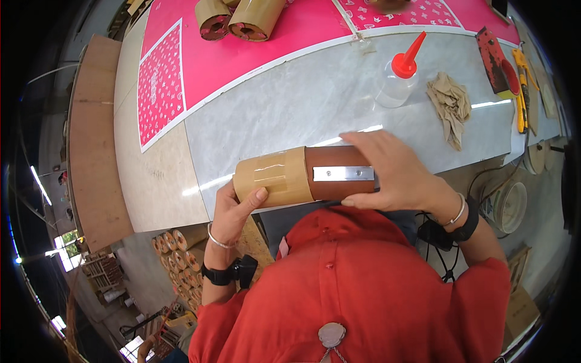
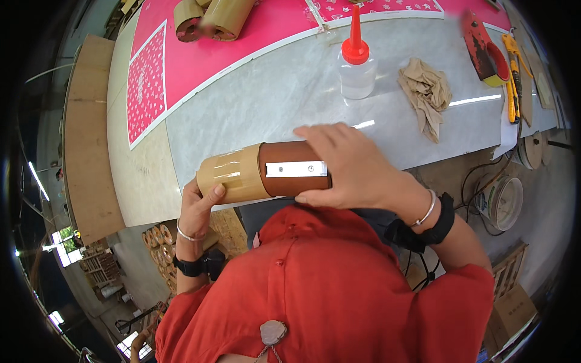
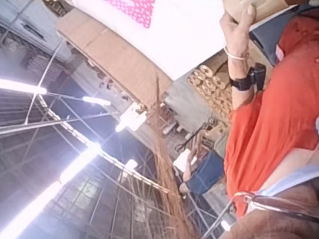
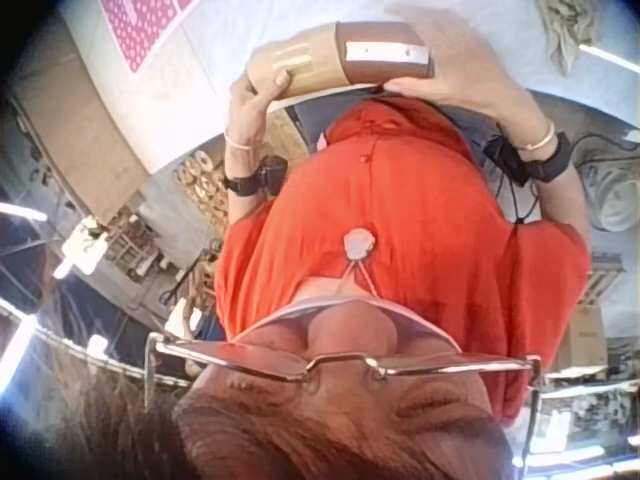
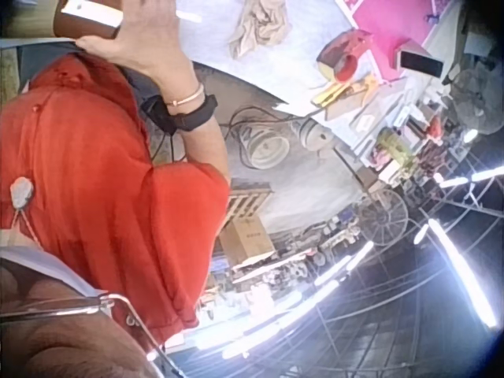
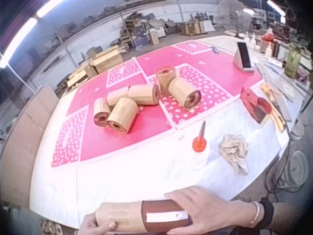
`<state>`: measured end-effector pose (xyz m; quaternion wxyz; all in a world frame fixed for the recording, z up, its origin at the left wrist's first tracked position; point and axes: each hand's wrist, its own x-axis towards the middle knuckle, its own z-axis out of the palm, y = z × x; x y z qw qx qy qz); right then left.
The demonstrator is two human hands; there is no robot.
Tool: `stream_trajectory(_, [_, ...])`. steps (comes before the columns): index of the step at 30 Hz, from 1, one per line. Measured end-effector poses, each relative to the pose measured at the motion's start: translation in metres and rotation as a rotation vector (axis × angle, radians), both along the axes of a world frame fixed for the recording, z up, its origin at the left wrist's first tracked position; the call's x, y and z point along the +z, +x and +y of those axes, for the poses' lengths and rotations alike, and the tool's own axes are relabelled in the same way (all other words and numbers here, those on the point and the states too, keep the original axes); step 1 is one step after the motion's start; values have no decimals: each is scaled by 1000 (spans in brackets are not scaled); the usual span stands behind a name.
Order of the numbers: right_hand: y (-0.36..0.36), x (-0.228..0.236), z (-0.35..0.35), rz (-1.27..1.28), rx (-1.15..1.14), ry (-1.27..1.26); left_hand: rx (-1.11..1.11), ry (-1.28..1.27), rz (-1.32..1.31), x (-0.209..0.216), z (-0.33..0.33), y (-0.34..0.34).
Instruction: Applying adhesive and labels to round bamboo container bases and sliding on covers.
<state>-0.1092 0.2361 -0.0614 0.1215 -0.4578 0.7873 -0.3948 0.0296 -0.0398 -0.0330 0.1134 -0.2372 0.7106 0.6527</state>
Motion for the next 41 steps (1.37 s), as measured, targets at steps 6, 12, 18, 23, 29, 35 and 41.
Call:
stream_trajectory(6, [21,-15,-6,106,41,-117,239,221,210,-25,7,20])
stream_trajectory(12, [32,-23,-6,238,50,-195,194,343,223,-38,-9,30])
stream_trajectory(18, [50,-29,-11,379,-3,-233,184,288,153,-30,-13,23])
stream_trajectory(23, [62,-35,-16,505,-10,-259,-9,317,19,-29,-51,25])
stream_trajectory(29, [62,-36,-14,530,-32,-259,48,273,-93,-26,-38,22])
stream_trajectory(35, [62,-35,-16,536,-16,-273,181,600,27,-50,-36,29])
stream_trajectory(41, [62,-36,-17,543,-6,-275,240,637,52,-62,-41,40])
